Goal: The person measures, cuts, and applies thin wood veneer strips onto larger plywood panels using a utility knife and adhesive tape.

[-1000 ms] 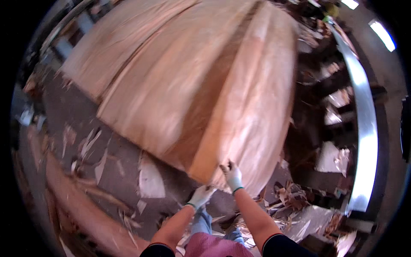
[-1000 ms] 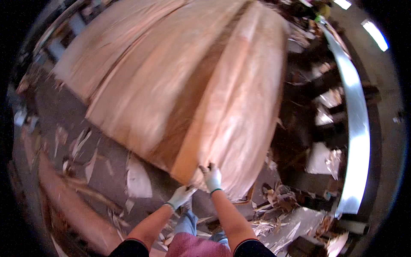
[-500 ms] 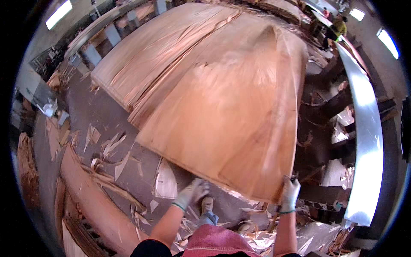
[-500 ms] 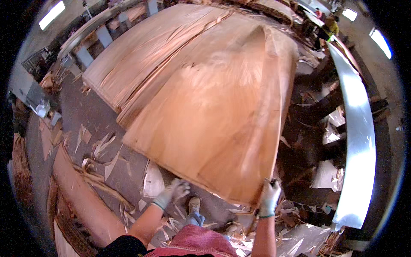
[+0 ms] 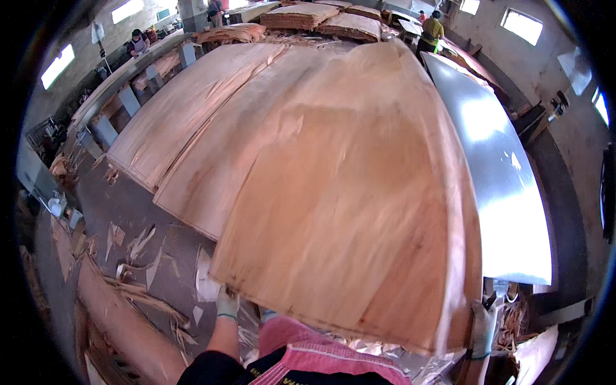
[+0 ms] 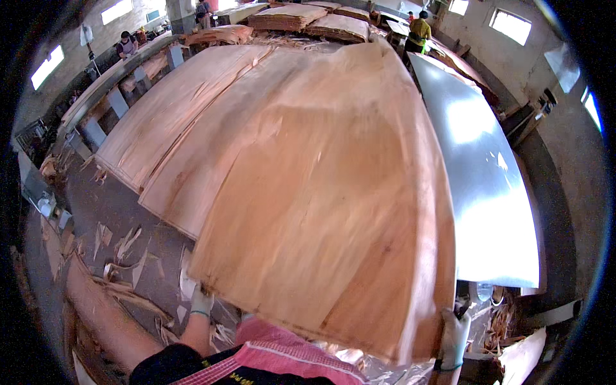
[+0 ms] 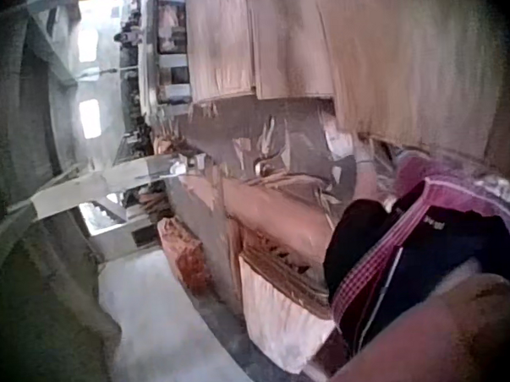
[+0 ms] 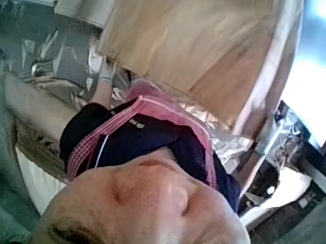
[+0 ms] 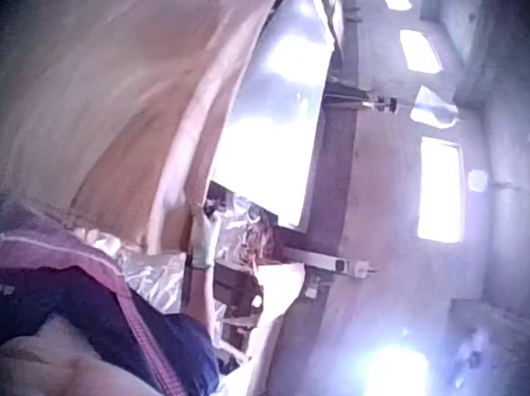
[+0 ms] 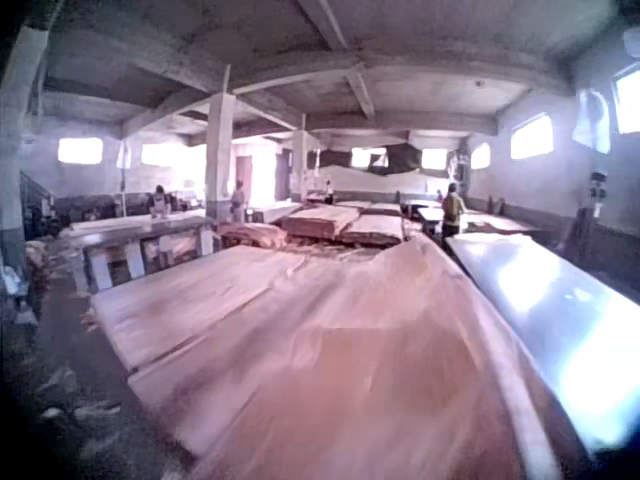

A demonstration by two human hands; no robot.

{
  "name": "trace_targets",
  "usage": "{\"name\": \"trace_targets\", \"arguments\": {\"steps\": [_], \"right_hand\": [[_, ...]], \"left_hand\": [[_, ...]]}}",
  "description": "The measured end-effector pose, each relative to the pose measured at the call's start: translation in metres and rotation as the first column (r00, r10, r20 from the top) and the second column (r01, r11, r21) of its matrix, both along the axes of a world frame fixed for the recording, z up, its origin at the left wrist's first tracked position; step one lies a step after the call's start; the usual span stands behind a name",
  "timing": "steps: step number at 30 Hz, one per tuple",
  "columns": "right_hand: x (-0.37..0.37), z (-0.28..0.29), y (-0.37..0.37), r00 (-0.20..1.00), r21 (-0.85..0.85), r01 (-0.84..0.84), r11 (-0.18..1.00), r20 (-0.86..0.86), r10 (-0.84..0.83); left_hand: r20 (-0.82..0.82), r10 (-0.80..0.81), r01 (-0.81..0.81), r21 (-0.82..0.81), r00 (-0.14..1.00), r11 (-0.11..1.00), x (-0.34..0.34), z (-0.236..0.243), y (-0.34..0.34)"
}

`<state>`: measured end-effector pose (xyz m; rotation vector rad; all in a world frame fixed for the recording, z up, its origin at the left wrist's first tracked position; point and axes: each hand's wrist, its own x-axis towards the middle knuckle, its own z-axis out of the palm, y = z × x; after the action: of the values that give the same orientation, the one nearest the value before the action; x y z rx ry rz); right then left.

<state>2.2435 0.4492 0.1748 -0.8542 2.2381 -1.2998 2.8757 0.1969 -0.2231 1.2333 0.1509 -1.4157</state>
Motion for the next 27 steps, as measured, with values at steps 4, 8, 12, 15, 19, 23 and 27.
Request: {"name": "trace_targets", "arguments": {"steps": [4,8,12,15,19,23,27], "right_hand": [[-0.066,0.034,0.054,0.985,-0.064,0.132,0.989,0.118,-0.124],[-0.167,0.044,0.093,0.989,-0.075,0.120,0.990,-0.075,-0.125],[-0.303,0.044,0.126,0.983,-0.020,0.134,0.991,-0.122,-0.136],[-0.377,0.039,0.109,0.979,-0.083,0.148,0.986,-0.129,-0.158],[-0.490,0.054,0.118,0.959,0.003,0.168,0.986,-0.232,-0.163],[-0.566,0.075,0.128,0.917,0.106,0.205,0.973,-0.367,-0.153],[-0.635,0.054,0.152,0.889,0.089,0.228,0.970,-0.424,-0.170]], "left_hand": [[-0.097,-0.097,0.071,-0.241,0.991,0.968,-0.115,0.043,0.021],[0.031,-0.216,0.217,-0.262,0.976,0.940,-0.217,0.089,0.016],[0.216,-0.362,0.401,-0.179,0.907,0.898,-0.337,0.134,-0.003],[0.146,-0.383,0.409,-0.266,0.912,0.873,-0.401,0.164,-0.011],[0.132,-0.330,0.352,-0.473,0.935,0.808,-0.531,0.198,-0.015],[0.148,-0.403,0.423,-0.466,0.903,0.777,-0.632,0.229,-0.003],[0.214,-0.438,0.484,-0.482,0.873,0.730,-0.707,0.278,0.024]]}}
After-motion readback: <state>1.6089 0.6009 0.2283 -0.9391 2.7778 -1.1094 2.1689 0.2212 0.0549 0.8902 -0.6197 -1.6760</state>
